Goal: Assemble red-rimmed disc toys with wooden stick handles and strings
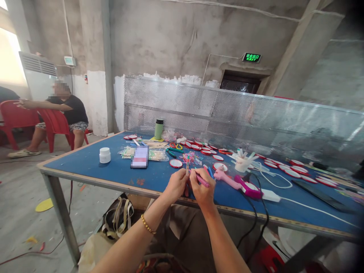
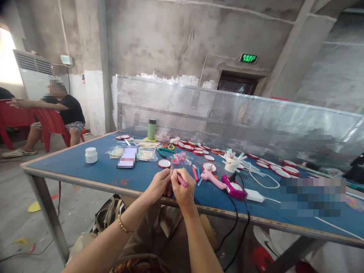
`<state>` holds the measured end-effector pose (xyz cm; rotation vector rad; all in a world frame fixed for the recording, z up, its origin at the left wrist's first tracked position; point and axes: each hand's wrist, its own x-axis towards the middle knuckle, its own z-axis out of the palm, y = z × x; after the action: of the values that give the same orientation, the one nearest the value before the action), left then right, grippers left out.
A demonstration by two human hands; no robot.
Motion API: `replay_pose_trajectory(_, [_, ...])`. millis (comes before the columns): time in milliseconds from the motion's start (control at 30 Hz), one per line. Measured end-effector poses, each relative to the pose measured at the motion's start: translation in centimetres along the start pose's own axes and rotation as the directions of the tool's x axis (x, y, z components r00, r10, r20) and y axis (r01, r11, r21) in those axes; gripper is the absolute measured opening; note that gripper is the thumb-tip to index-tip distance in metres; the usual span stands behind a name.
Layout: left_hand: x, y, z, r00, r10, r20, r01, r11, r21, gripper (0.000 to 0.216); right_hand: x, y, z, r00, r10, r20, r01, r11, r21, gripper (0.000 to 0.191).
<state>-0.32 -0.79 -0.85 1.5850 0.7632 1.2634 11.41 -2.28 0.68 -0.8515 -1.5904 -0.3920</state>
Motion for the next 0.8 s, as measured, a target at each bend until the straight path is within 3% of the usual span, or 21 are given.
replay_pose_trajectory(800, [0.08, -0.10, 0.18, 1.000, -0.005, -0.007, 0.005, 1.000, -0.009, 0.036, -0.07, 0.06, 0.05, 1.000, -0.006, -0.003, 0.006, 1.000, 0.011, 0.022])
